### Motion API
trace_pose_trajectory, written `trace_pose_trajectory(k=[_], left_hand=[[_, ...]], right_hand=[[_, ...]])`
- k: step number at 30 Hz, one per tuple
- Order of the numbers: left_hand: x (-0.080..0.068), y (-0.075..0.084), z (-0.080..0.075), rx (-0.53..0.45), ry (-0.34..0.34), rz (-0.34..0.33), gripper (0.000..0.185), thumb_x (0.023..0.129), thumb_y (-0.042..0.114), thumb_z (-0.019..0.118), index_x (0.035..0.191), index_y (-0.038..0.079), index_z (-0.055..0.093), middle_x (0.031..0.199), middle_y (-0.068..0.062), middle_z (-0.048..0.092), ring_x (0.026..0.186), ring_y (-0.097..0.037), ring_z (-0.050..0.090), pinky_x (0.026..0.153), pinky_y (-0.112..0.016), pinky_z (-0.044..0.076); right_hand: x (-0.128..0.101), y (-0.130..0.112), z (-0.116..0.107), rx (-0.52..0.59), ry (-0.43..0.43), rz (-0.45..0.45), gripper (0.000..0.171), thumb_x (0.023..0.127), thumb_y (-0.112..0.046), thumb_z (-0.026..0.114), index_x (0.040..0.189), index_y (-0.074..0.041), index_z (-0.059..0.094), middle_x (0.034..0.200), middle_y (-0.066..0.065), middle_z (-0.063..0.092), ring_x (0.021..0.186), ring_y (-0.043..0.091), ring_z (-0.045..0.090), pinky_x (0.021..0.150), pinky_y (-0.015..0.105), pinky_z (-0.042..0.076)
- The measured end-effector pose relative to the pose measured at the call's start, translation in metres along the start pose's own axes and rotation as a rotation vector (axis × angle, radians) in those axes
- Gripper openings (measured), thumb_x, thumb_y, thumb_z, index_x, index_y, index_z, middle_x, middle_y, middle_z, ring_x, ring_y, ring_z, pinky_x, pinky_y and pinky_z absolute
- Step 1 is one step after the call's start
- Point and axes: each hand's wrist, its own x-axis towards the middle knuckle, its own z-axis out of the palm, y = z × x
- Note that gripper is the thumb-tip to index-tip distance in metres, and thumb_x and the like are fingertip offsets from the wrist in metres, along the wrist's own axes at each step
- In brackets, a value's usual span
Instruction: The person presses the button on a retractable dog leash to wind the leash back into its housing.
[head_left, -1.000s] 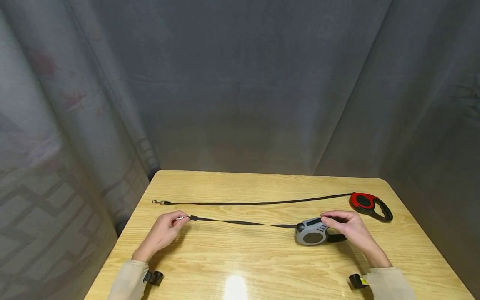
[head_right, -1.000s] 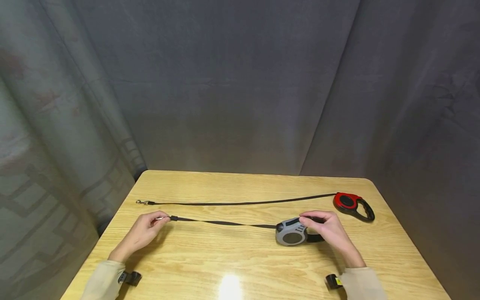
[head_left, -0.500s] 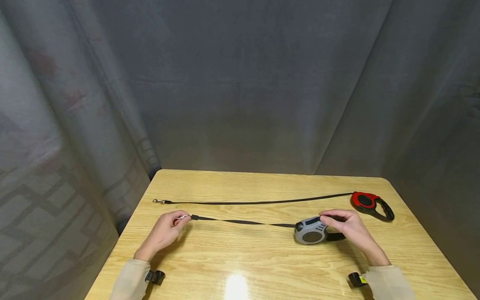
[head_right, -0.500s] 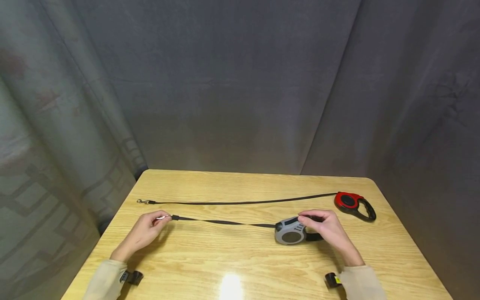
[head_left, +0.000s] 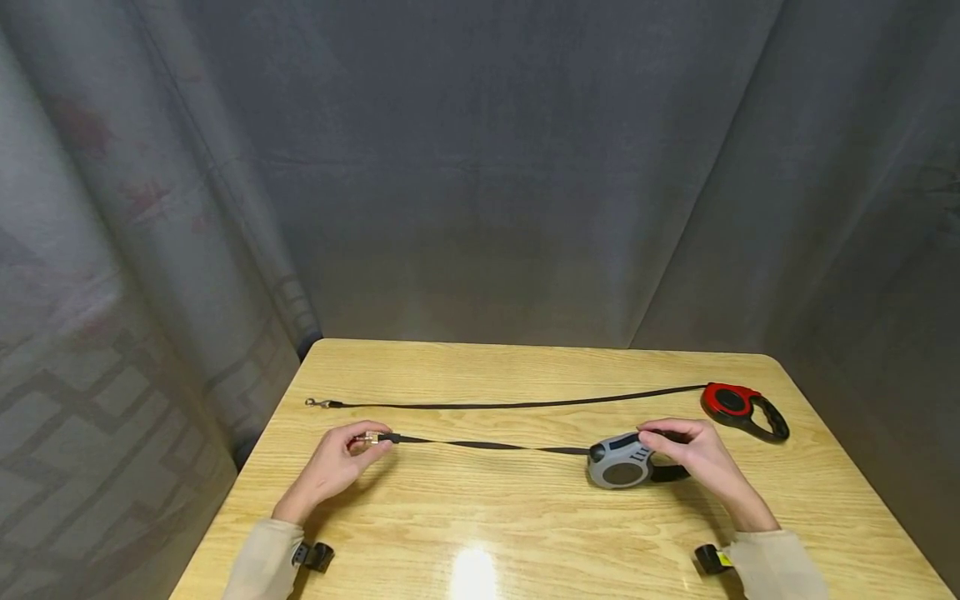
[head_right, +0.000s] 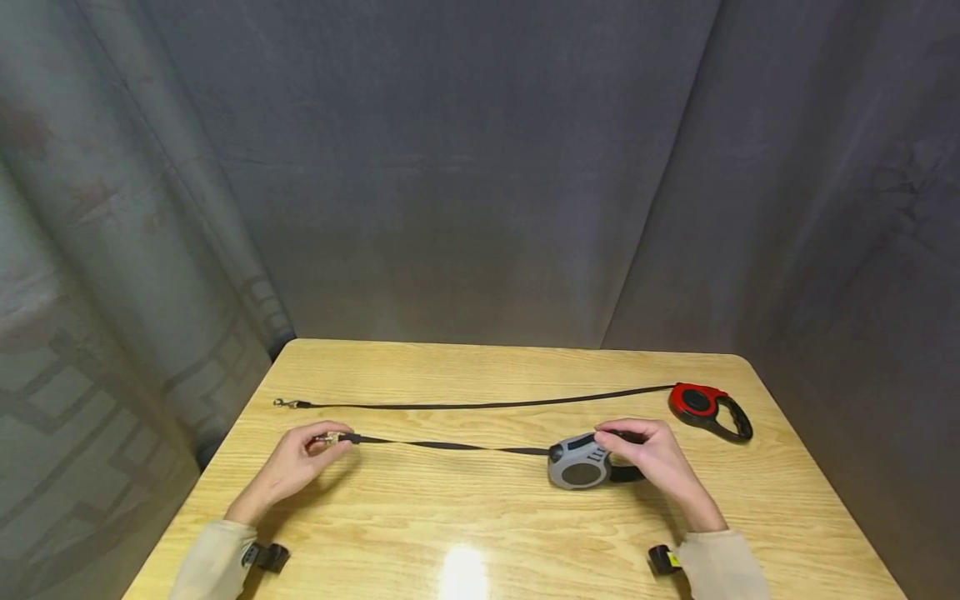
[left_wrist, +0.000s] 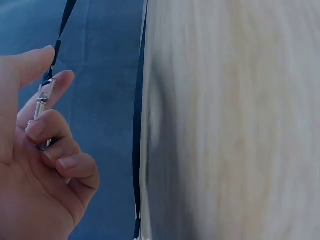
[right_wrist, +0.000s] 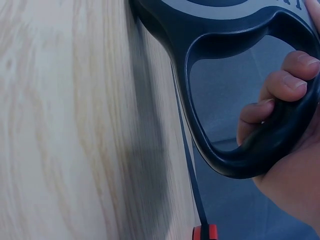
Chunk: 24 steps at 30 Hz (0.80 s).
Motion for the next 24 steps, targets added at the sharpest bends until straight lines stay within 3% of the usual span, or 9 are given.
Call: trace_pose_trajectory(k=[3,8,14,16,18,24], left_hand=[[0.0005,0.0006,0.0014,-0.057,-0.016,-0.011,0.025,0.100,0.033,0.077,0.123,0.022,0.080,0.129,-0.002,0.076,0.125,-0.026,0.069,0.103,-0.046,0.055],[0.0015,0.0015,-0.0006,-0.144,-0.040,-0.028,0.024,0.101,0.027,0.075,0.120,0.014,0.081,0.127,-0.009,0.077,0.110,-0.013,0.073,0.090,-0.030,0.056],[0.0017,0.0030,-0.0033,-0.217,-0.069,-0.044,0.026,0.099,0.024,0.077,0.118,0.007,0.080,0.122,-0.016,0.077,0.091,-0.004,0.071,0.074,-0.026,0.054],[0.0017,0.0035,-0.0026,-0.215,-0.068,-0.040,0.026,0.099,0.025,0.078,0.119,0.008,0.080,0.122,-0.015,0.077,0.090,0.001,0.069,0.073,-0.024,0.053],[0.0018,0.0036,-0.0016,-0.218,-0.064,-0.033,0.025,0.099,0.027,0.078,0.119,0.011,0.081,0.123,-0.014,0.078,0.074,0.004,0.060,0.065,-0.022,0.047],[0.0024,0.0010,0.0003,-0.219,-0.052,0.013,0.019,0.100,0.022,0.077,0.113,0.010,0.083,0.112,-0.003,0.081,0.069,0.001,0.055,0.063,-0.022,0.044]], right_hand=[[-0.0001,0.0001,0.0001,0.000,-0.004,0.001,0.028,0.098,-0.016,0.078,0.117,0.004,0.079,0.104,-0.026,0.075,0.098,-0.009,0.067,0.081,0.020,0.056],[-0.0001,-0.0002,-0.0003,0.007,-0.013,0.013,0.030,0.099,-0.017,0.077,0.119,0.005,0.078,0.104,-0.026,0.075,0.099,-0.008,0.067,0.081,0.021,0.057],[-0.0003,-0.0003,-0.0004,0.005,-0.012,0.022,0.031,0.099,-0.017,0.077,0.119,0.006,0.077,0.104,-0.027,0.075,0.098,-0.008,0.066,0.080,0.022,0.056],[-0.0004,-0.0004,-0.0003,0.004,-0.011,0.024,0.031,0.099,-0.017,0.077,0.119,0.006,0.077,0.104,-0.027,0.074,0.098,-0.007,0.066,0.079,0.023,0.056],[-0.0005,-0.0008,-0.0003,0.004,-0.012,0.027,0.031,0.099,-0.018,0.077,0.119,0.006,0.077,0.104,-0.027,0.075,0.097,-0.007,0.066,0.079,0.023,0.055],[-0.0006,-0.0020,-0.0011,0.007,-0.016,0.047,0.031,0.099,-0.019,0.077,0.120,0.004,0.078,0.105,-0.027,0.075,0.099,-0.008,0.065,0.080,0.023,0.055]])
